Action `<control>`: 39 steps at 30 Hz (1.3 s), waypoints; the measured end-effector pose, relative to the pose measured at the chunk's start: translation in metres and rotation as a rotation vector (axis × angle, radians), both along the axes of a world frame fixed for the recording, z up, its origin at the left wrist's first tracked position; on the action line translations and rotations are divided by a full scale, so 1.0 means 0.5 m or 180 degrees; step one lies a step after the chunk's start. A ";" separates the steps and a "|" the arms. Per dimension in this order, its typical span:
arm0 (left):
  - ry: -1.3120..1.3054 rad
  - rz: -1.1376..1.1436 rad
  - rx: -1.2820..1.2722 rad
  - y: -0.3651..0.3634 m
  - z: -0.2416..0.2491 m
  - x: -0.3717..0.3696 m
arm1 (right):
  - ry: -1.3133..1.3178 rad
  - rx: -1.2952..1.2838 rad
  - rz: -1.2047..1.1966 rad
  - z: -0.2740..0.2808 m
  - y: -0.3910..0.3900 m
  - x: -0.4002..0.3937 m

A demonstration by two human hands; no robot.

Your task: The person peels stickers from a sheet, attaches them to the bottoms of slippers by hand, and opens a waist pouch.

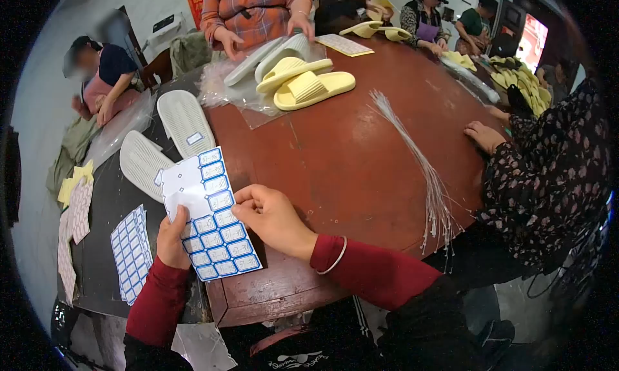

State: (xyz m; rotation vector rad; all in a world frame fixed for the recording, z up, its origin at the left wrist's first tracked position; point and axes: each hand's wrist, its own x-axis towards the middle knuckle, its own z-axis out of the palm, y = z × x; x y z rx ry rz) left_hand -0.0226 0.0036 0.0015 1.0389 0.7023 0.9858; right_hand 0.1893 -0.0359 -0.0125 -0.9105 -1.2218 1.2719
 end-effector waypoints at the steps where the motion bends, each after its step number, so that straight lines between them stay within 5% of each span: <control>1: 0.0035 0.0055 0.0020 0.001 -0.004 -0.001 | 0.0060 0.0004 0.0008 0.001 -0.001 -0.001; 18: 0.0107 0.0517 0.0174 0.012 0.007 -0.002 | 0.0365 -0.0207 0.0207 0.001 -0.026 -0.023; 39: -0.0235 0.0624 0.0259 0.031 -0.012 -0.025 | -0.0670 -0.0035 -0.0267 0.000 0.001 0.023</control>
